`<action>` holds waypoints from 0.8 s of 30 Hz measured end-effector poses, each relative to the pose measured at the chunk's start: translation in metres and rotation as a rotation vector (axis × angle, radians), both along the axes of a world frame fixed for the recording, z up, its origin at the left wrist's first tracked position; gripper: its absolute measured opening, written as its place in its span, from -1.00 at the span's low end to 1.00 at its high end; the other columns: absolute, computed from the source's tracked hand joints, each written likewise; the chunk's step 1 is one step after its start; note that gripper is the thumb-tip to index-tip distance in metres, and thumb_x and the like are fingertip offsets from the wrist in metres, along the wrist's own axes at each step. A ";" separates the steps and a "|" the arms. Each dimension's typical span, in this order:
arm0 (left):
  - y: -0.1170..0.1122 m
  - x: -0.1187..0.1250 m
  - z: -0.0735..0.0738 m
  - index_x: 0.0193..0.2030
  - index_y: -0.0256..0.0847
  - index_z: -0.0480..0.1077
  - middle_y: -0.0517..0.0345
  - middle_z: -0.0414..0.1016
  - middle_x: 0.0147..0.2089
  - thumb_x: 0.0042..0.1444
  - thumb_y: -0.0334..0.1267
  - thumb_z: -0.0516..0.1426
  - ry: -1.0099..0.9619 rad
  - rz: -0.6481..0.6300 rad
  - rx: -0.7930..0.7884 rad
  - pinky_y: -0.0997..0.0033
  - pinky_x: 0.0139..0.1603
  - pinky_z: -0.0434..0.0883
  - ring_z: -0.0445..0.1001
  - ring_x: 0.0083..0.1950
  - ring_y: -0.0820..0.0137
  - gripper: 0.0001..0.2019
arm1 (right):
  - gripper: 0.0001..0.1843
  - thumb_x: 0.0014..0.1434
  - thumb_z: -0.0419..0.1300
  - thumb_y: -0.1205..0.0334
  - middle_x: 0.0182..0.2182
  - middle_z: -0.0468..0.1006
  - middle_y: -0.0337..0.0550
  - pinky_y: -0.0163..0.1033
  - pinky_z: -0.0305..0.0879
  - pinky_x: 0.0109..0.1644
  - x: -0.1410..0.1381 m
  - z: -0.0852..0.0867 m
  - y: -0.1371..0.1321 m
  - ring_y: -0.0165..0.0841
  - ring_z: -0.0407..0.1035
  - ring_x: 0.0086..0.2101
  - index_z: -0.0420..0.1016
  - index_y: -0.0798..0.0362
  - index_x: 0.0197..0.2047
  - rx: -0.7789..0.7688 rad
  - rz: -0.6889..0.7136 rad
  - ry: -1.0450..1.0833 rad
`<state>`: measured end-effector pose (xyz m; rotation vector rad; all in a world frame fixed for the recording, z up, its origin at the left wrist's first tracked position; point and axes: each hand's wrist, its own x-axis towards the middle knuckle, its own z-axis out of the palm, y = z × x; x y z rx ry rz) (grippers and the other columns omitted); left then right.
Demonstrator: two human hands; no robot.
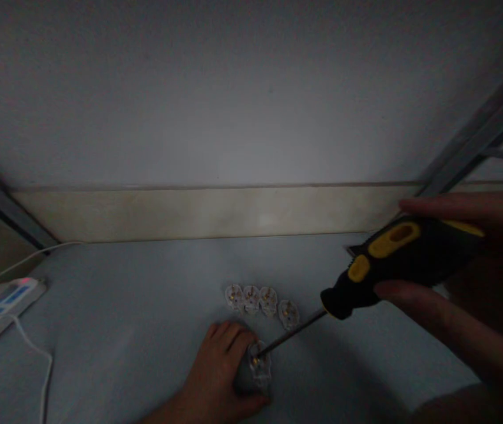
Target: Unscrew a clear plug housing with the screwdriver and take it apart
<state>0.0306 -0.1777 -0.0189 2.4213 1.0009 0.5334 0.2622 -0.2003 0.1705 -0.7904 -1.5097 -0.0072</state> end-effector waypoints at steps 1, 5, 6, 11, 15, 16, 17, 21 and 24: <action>0.000 0.000 -0.001 0.00 -0.21 0.38 -0.07 0.49 -0.01 -0.28 -0.23 0.43 -0.005 0.000 0.009 -0.07 -0.01 0.36 0.45 -0.02 -0.01 -0.36 | -0.59 -0.10 0.45 0.10 -0.25 0.54 -0.20 -0.03 0.55 -0.35 -0.001 -0.004 -0.003 -0.07 0.47 -0.08 0.49 -0.38 -0.15 0.008 0.009 0.017; -0.001 0.000 -0.005 -0.01 -0.19 0.38 -0.03 0.49 -0.04 -0.30 -0.27 0.43 -0.051 0.005 0.039 -0.03 -0.04 0.38 0.45 -0.05 0.02 -0.37 | -0.56 -0.06 0.43 0.14 -0.24 0.55 -0.23 -0.02 0.56 -0.32 -0.004 -0.020 -0.012 -0.07 0.47 -0.05 0.45 -0.41 -0.11 0.044 0.057 0.073; -0.002 0.000 -0.006 -0.01 -0.19 0.38 -0.03 0.49 -0.05 -0.31 -0.28 0.43 -0.061 0.012 0.045 -0.02 -0.04 0.38 0.45 -0.06 0.02 -0.37 | -0.55 -0.06 0.43 0.15 -0.24 0.55 -0.23 -0.02 0.57 -0.31 -0.005 -0.021 -0.013 -0.08 0.47 -0.05 0.45 -0.41 -0.10 0.050 0.069 0.084; -0.001 0.000 -0.004 -0.01 -0.22 0.38 -0.06 0.49 -0.04 -0.31 -0.31 0.41 -0.060 0.020 0.034 -0.03 -0.04 0.40 0.45 -0.05 0.01 -0.37 | -0.52 -0.04 0.42 0.22 -0.19 0.56 -0.25 0.00 0.58 -0.28 -0.014 -0.011 -0.013 -0.08 0.48 -0.06 0.46 -0.41 -0.07 0.008 0.090 0.139; 0.000 0.001 -0.003 0.01 -0.24 0.38 -0.08 0.48 -0.03 -0.30 -0.33 0.40 -0.046 0.021 0.035 -0.04 -0.04 0.40 0.44 -0.04 0.01 -0.37 | -0.55 0.04 0.36 0.28 -0.07 0.54 -0.16 0.03 0.59 -0.14 -0.023 0.001 -0.013 -0.07 0.48 -0.05 0.49 -0.29 0.01 -0.216 0.068 0.088; 0.000 0.001 -0.003 0.01 -0.23 0.38 -0.07 0.48 -0.03 -0.30 -0.32 0.40 -0.043 0.022 0.034 -0.04 -0.03 0.40 0.44 -0.04 0.01 -0.37 | -0.55 0.06 0.35 0.27 -0.05 0.52 -0.13 0.03 0.59 -0.11 -0.025 0.003 -0.014 -0.07 0.47 -0.05 0.50 -0.24 0.03 -0.254 0.061 0.072; 0.000 0.000 -0.003 0.01 -0.23 0.37 -0.07 0.48 -0.02 -0.30 -0.32 0.40 -0.040 0.023 0.033 -0.04 -0.03 0.40 0.44 -0.04 0.01 -0.37 | -0.55 0.06 0.35 0.26 -0.03 0.51 -0.12 0.02 0.58 -0.08 -0.026 0.004 -0.014 -0.06 0.47 -0.06 0.50 -0.21 0.04 -0.269 0.052 0.063; -0.002 -0.001 -0.004 0.03 -0.21 0.36 -0.07 0.47 -0.01 -0.30 -0.33 0.39 -0.040 0.025 0.046 -0.03 -0.03 0.41 0.44 -0.03 0.01 -0.35 | -0.52 0.01 0.38 0.22 -0.04 0.51 -0.13 0.02 0.59 -0.09 -0.027 0.005 -0.015 -0.04 0.47 -0.08 0.51 -0.19 0.03 -0.245 0.028 0.080; -0.003 -0.002 -0.006 0.04 -0.21 0.34 -0.08 0.46 0.01 -0.30 -0.33 0.39 -0.053 0.026 0.068 -0.02 -0.02 0.42 0.43 -0.02 0.02 -0.34 | -0.52 0.01 0.37 0.27 -0.02 0.50 -0.10 0.03 0.58 -0.07 -0.026 0.006 -0.014 -0.04 0.47 -0.09 0.51 -0.16 0.04 -0.264 0.038 0.098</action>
